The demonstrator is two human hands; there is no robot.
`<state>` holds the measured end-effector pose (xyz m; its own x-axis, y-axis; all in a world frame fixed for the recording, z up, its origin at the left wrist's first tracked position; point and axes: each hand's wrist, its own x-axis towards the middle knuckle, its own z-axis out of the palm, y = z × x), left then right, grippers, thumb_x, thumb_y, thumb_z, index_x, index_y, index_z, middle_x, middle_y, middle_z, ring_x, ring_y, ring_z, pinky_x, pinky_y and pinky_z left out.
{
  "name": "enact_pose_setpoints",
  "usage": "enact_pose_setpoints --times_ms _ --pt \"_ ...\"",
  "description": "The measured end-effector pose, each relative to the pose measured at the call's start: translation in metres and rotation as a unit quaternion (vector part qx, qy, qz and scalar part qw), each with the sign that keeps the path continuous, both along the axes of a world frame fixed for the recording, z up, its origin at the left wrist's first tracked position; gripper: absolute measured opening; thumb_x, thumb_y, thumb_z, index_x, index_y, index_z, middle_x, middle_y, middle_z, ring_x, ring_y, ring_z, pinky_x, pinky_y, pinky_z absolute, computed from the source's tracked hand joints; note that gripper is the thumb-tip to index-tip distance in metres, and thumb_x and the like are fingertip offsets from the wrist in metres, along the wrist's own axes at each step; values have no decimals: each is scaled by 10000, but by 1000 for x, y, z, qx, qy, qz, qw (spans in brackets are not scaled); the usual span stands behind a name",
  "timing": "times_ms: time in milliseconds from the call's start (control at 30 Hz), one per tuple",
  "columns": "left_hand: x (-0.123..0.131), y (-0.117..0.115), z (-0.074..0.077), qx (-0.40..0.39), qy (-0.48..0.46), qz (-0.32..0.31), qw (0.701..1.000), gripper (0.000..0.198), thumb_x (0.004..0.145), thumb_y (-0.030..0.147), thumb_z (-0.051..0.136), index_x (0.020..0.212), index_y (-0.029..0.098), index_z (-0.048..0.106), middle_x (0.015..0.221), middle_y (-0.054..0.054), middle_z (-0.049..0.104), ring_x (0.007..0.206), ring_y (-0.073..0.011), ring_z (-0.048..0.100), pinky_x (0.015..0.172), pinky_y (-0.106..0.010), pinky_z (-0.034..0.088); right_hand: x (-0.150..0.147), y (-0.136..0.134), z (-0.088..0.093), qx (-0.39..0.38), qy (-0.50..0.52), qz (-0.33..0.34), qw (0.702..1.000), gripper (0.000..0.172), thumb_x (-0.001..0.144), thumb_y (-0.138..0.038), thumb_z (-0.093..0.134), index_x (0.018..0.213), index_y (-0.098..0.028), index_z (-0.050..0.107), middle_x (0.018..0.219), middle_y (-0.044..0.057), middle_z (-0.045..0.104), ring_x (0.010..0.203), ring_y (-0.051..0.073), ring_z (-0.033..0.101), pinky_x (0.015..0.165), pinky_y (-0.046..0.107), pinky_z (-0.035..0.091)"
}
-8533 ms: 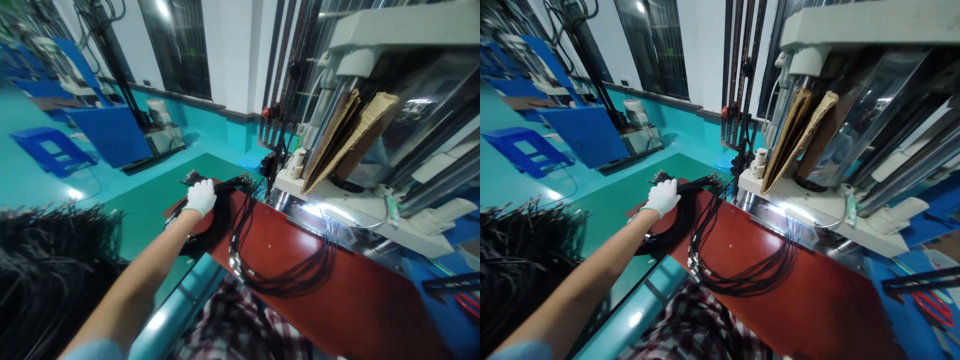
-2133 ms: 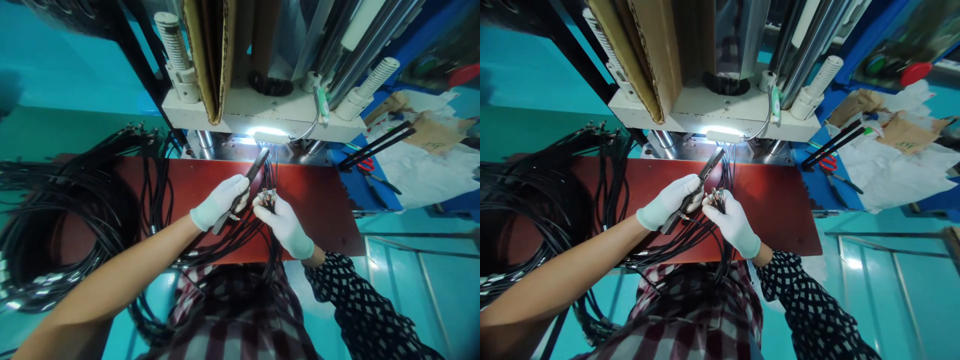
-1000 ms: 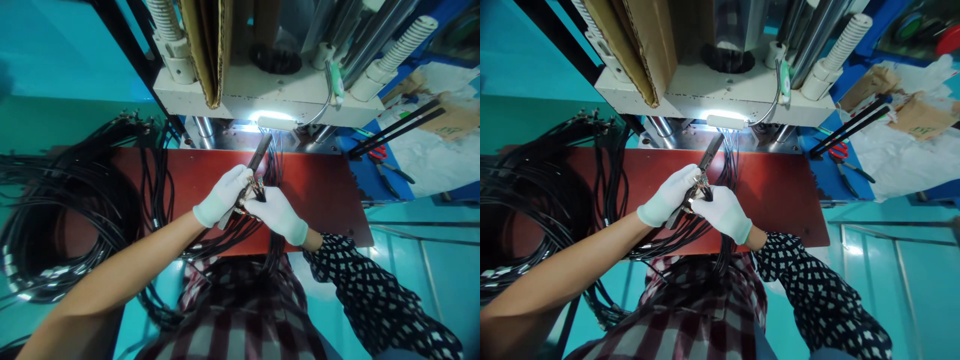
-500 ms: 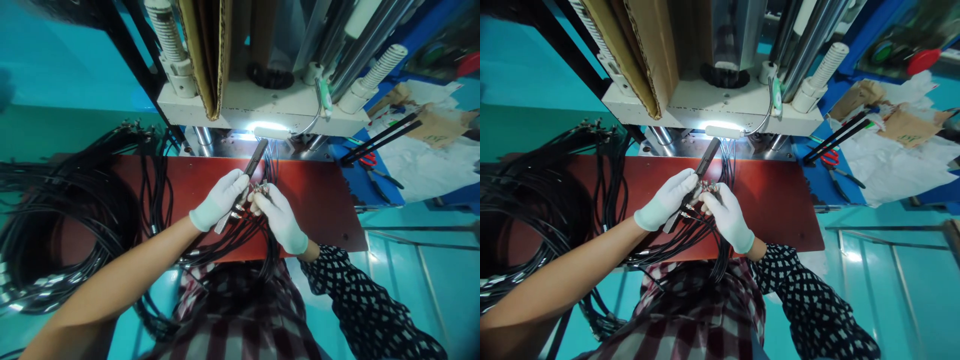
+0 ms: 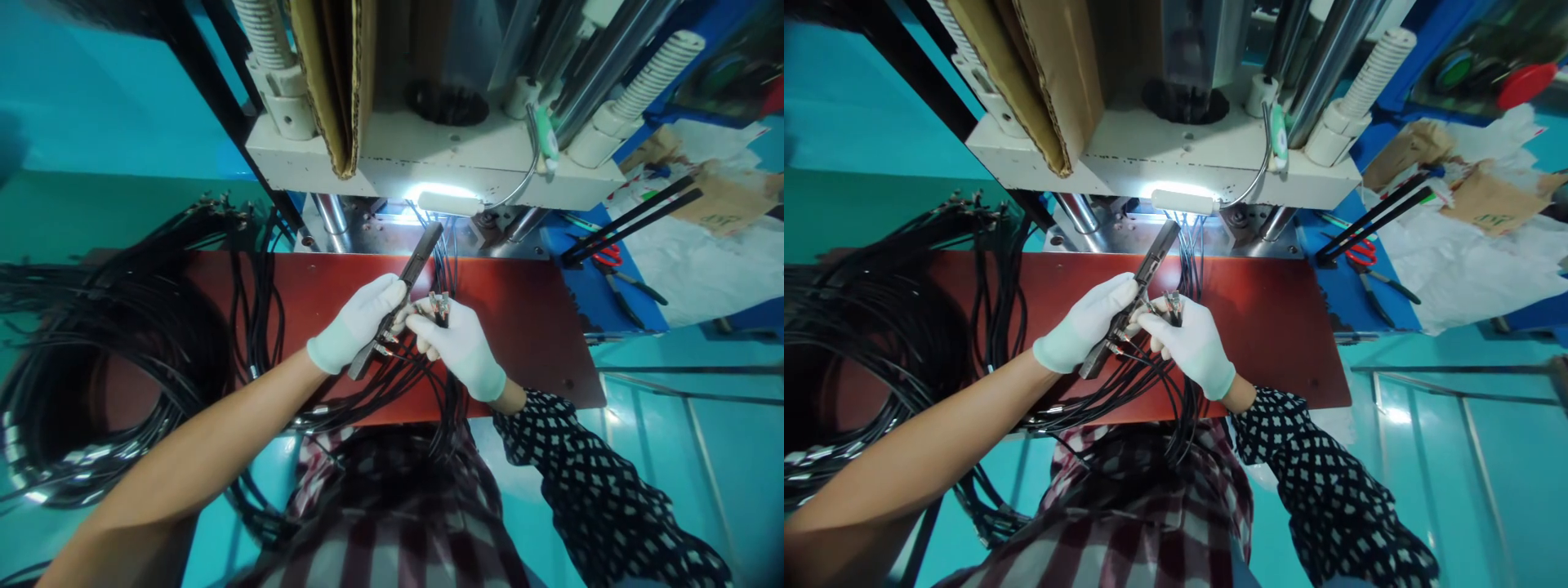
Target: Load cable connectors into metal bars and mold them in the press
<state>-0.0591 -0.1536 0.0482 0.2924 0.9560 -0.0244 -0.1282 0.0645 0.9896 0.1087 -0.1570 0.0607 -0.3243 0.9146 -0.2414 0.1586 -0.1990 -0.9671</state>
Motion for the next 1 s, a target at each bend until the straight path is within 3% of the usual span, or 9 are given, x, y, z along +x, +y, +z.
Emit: enact_pose_setpoints --times_ms 100,233,467,667,767,833,933,1000 --pt "-1 1 -1 2 2 1 1000 397 1001 481 456 766 165 505 616 30 487 551 -85 431 530 -222 358 0 0 -1 -3 3 7 1000 232 857 -405 642 871 -173 633 548 -43 593 429 77 492 427 192 406" --pt "-2 2 -3 7 16 5 1000 384 992 488 471 794 164 529 675 18 503 584 -95 454 555 -238 384 -1 3 -1 -12 1 71 997 229 832 -336 654 694 -165 587 526 -39 566 443 68 486 445 190 389" --pt "1 0 1 -5 32 14 999 337 988 446 489 780 182 459 691 23 489 616 -108 460 574 -254 387 -7 8 5 -51 -8 109 993 239 815 -248 612 601 -160 552 488 -44 530 432 65 459 442 195 349" --pt "8 0 -4 77 184 72 977 304 999 347 451 743 194 390 701 41 384 648 -109 389 626 -268 356 -7 10 -2 -31 -28 133 990 237 827 -209 583 598 -173 535 495 -47 538 435 80 483 464 214 382" --pt "6 1 -5 77 169 51 981 305 1004 356 441 751 190 398 717 38 392 664 -109 394 641 -270 358 4 13 0 29 -39 203 978 244 878 -271 590 659 -166 587 612 -20 622 563 108 575 607 241 479" --pt "3 0 -4 60 123 20 990 320 1006 389 445 762 184 418 730 35 404 667 -105 397 636 -264 362 14 16 4 66 -43 233 969 200 901 -307 584 801 -156 670 819 23 706 768 152 650 778 282 522" --pt "-1 0 -1 46 75 0 996 339 1008 422 449 777 174 454 732 31 425 657 -100 397 622 -257 365 26 17 10 96 -40 226 968 219 902 -289 571 997 -161 721 1042 62 724 1025 202 656 994 352 488" --pt "-2 -1 1 41 64 -4 997 350 1006 439 455 782 170 473 720 29 439 642 -99 406 602 -254 364 30 16 11 95 -38 205 973 241 870 -274 612 1056 -172 725 1034 56 727 1017 203 659 1009 371 484"
